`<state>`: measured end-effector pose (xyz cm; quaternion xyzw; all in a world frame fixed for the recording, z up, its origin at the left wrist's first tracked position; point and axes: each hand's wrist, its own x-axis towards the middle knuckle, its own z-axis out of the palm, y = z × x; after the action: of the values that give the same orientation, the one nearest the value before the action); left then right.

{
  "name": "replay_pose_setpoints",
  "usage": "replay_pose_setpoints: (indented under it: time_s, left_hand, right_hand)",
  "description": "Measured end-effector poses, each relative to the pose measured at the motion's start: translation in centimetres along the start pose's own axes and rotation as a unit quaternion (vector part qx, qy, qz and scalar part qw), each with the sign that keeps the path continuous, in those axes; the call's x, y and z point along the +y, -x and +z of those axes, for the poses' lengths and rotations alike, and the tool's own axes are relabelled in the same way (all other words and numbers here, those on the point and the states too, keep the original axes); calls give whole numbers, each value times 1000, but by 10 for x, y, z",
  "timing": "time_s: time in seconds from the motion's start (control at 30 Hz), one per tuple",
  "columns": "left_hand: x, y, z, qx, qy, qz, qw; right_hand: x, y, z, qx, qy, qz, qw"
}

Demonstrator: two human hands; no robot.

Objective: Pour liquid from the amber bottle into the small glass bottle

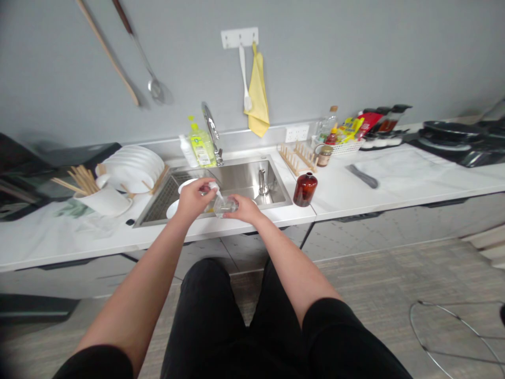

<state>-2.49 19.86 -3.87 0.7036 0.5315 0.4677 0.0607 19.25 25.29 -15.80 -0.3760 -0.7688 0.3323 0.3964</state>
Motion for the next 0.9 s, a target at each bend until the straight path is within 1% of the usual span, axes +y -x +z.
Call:
replay_pose_setpoints:
  time_s: [0.1,0.2,0.3,0.37,0.43,0.5,0.6,0.7,0.77,0.9]
  left_hand:
    - [1,3,-4,21,15,-13,1000]
    - [-5,5,-8,53,42,-41,997]
    - [-18,10,-11,87,120,-82,986]
    - [-27,17,-14,115,208,-125,963]
    - [-35,28,-18,140,289,-170,932]
    - [-41,44,-25,161,344,-205,902]
    - [-51,74,-44,196,386,-244,868]
    - [-65,108,-71,254,390,-275,841]
    - [-79,130,-92,302,369,-284,832]
    - [-113,168,-136,384,293,-286,828]
  right_hand:
    - [2,0,0,-3,-6,-3,1000]
    - [2,0,0,-4,-20,-6,1000]
    - [2,0,1,-1,-29,-4,1000]
    - [2,-1,0,1,-29,-3,1000]
    - [3,-1,0,1,-28,-3,1000]
    - [3,-1,0,1,-27,-4,1000]
    - [6,0,0,0,-29,-7,1000]
    - [9,-1,1,-7,-41,-12,999]
    - [12,-1,2,-7,-41,-13,999]
    - [17,-2,2,-5,-22,-11,1000]
